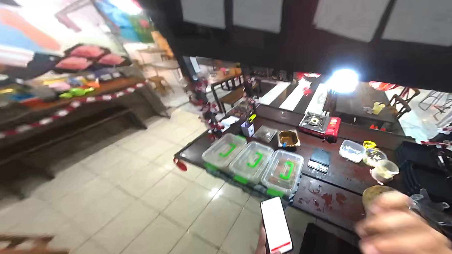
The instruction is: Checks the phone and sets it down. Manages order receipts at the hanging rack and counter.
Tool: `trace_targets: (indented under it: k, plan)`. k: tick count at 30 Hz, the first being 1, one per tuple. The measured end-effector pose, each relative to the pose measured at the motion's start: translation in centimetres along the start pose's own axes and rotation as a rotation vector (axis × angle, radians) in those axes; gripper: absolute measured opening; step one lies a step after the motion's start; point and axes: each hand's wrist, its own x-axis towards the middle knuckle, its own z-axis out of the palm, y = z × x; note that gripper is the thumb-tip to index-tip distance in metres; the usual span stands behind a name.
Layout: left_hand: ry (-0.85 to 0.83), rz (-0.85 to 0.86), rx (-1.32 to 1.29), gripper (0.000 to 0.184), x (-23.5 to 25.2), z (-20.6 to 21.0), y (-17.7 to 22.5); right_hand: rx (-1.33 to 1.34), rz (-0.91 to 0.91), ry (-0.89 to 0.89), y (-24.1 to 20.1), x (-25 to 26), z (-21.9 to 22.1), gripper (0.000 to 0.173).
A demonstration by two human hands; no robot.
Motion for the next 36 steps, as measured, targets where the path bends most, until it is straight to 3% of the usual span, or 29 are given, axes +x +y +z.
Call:
trace_targets:
  k: [2,4,7,9,15,22,31,36]
  plan:
    - [0.033,0.053,0.008,0.103,-0.9,-1.9,1.2,0.143,0.126,-0.064,5.8,-2.6,5.8,0.019]
    - [0.051,0.1,0.026,0.099,-1.9,-3.9,2.9,0.234,0.395,-0.174,9.7,-5.8,11.6,0.032]
    - [0.049,0.128,0.037,0.094,-3.2,-7.3,5.5,0.391,0.805,-0.35,12.4,-9.8,19.3,0.061]
    - [0.047,0.135,0.041,0.093,-4.2,-9.6,7.0,0.518,0.947,-0.437,12.0,-11.4,24.0,0.072]
    - [0.1,0.149,0.065,0.094,-7.6,-16.7,11.0,0.733,1.056,-0.548,7.2,-11.3,35.8,0.074]
    - [0.243,0.175,0.141,0.095,-11.7,-23.0,14.0,0.665,1.062,-0.585,2.6,-10.7,46.4,0.073]
    - [0.487,0.196,0.19,0.093,-16.0,-27.5,16.9,0.815,0.988,-0.799,-1.0,-9.0,52.9,0.056]
    - [0.591,0.212,0.194,0.092,-17.4,-28.8,17.5,0.899,0.972,-0.887,-2.2,-8.6,55.1,0.057]
